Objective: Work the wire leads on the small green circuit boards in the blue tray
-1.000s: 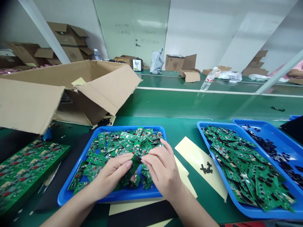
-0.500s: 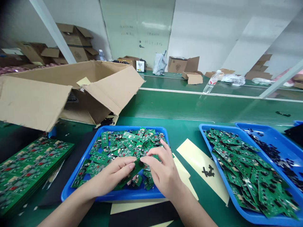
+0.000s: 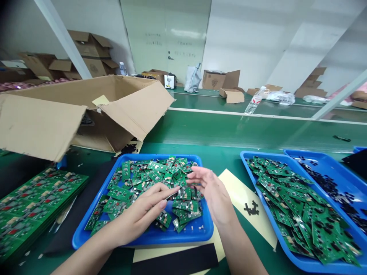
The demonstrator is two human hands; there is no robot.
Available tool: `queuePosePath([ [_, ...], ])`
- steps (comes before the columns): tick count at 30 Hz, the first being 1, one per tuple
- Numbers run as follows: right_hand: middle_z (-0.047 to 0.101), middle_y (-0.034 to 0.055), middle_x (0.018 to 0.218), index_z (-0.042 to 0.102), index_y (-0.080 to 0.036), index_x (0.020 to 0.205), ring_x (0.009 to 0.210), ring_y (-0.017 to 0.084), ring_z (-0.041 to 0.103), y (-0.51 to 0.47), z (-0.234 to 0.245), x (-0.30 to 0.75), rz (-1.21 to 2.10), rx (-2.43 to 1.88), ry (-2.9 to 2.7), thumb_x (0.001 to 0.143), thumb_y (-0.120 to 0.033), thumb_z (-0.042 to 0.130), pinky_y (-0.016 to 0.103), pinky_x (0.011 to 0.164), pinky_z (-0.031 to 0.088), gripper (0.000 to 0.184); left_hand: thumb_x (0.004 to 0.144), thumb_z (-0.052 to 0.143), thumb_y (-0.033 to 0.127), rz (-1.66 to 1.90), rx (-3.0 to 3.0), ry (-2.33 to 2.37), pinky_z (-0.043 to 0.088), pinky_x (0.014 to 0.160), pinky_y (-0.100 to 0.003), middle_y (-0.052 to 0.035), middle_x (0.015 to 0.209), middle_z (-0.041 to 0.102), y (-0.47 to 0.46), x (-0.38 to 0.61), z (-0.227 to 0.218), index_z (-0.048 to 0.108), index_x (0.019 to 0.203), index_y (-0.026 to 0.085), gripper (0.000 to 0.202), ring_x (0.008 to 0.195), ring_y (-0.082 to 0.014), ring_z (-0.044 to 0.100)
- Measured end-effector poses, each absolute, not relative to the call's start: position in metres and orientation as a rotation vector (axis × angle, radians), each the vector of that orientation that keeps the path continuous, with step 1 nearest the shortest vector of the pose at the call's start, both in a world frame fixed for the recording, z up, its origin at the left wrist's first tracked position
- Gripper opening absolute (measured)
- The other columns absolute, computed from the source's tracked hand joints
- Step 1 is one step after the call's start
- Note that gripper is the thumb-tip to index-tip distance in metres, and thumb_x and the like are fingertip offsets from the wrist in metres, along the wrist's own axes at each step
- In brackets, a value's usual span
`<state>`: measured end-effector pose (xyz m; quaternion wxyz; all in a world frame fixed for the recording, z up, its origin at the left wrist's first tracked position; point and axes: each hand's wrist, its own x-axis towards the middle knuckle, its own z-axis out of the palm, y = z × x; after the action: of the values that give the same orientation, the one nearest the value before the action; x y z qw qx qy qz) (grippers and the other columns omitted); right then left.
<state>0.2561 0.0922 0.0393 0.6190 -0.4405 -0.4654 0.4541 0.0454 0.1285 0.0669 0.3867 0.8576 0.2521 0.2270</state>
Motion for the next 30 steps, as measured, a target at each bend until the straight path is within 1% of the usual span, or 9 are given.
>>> queuePosePath([
  [4,0.068,0.0085,0.080,0.069,-0.017,0.079,0.081,0.020,0.064,0.095,0.039,0.256,1.293,-1.007,-1.146,0.090,-0.057,0.039,0.034,0.076,0.052,0.051,0.092,0.045,0.018,0.645,2.359,0.603,0.051,0.083,-0.033,-0.0054,0.102,0.055,0.131,0.044,0.063,0.040,0.135,0.030,0.045,0.095,-0.0163,0.056],
  [8,0.066,0.0031,0.071,0.069,-0.020,0.073,0.068,0.016,0.061,0.088,0.045,0.252,1.369,-0.838,-1.294,0.086,-0.042,0.058,0.029,0.066,0.049,0.028,0.089,0.051,0.016,0.919,2.585,0.598,0.052,0.079,-0.035,-0.0083,0.103,0.056,0.135,0.045,0.054,0.048,0.127,0.022,0.038,0.095,-0.0190,0.055],
  [11,0.066,0.0020,0.071,0.071,-0.022,0.073,0.071,0.016,0.061,0.082,0.051,0.252,1.210,-0.798,-1.434,0.084,-0.031,0.063,0.034,0.080,0.047,0.016,0.087,0.054,0.011,1.168,2.661,0.561,0.052,0.074,-0.033,-0.0076,0.098,0.057,0.138,0.046,0.050,0.054,0.118,0.018,0.032,0.090,-0.0174,0.055],
  [14,0.063,0.0012,0.067,0.070,-0.023,0.068,0.073,0.017,0.060,0.081,0.053,0.253,0.981,-0.760,-1.276,0.086,-0.033,0.060,0.039,0.091,0.042,0.023,0.083,0.057,0.004,1.411,2.653,0.494,0.051,0.078,-0.033,-0.0059,0.096,0.056,0.138,0.046,0.050,0.059,0.109,0.017,0.029,0.090,-0.0159,0.055],
  [16,0.062,0.0020,0.067,0.070,-0.023,0.071,0.072,0.018,0.061,0.083,0.052,0.253,1.038,-0.729,-1.142,0.087,-0.040,0.057,0.036,0.082,0.047,0.027,0.081,0.058,0.002,1.500,2.665,0.446,0.050,0.080,-0.035,-0.0055,0.096,0.055,0.137,0.045,0.051,0.062,0.105,0.015,0.027,0.090,-0.0158,0.055],
  [19,0.065,0.0046,0.071,0.070,-0.020,0.081,0.070,0.018,0.063,0.085,0.049,0.248,1.327,-0.728,-1.086,0.085,-0.053,0.054,0.031,0.069,0.050,0.037,0.082,0.056,0.002,1.545,2.723,0.398,0.051,0.079,-0.037,-0.0058,0.096,0.055,0.136,0.044,0.052,0.064,0.101,0.014,0.024,0.090,-0.0168,0.055],
  [23,0.066,0.0062,0.064,0.069,-0.015,0.069,0.060,0.015,0.064,0.083,0.048,0.241,1.556,-0.782,-1.111,0.087,-0.062,0.041,0.029,0.061,0.051,0.057,0.084,0.054,0.004,1.579,2.789,0.394,0.051,0.078,-0.037,-0.0054,0.095,0.055,0.135,0.042,0.051,0.066,0.098,0.015,0.021,0.090,-0.0169,0.056],
  [28,0.068,0.0037,0.064,0.064,-0.014,0.070,0.058,0.012,0.062,0.076,0.053,0.239,1.614,-0.970,-1.227,0.076,-0.046,0.068,0.024,0.059,0.049,0.033,0.085,0.053,0.005,1.514,2.853,0.382,0.050,0.082,-0.038,-0.0055,0.096,0.056,0.136,0.041,0.049,0.068,0.096,0.016,0.021,0.091,-0.0173,0.057],
  [30,0.068,0.0038,0.066,0.063,-0.015,0.071,0.061,0.012,0.061,0.073,0.056,0.240,1.588,-1.039,-1.268,0.077,-0.041,0.069,0.024,0.061,0.048,0.028,0.084,0.055,0.005,1.518,2.855,0.398,0.050,0.082,-0.038,-0.0051,0.095,0.056,0.137,0.041,0.049,0.069,0.094,0.017,0.021,0.091,-0.0176,0.057],
])
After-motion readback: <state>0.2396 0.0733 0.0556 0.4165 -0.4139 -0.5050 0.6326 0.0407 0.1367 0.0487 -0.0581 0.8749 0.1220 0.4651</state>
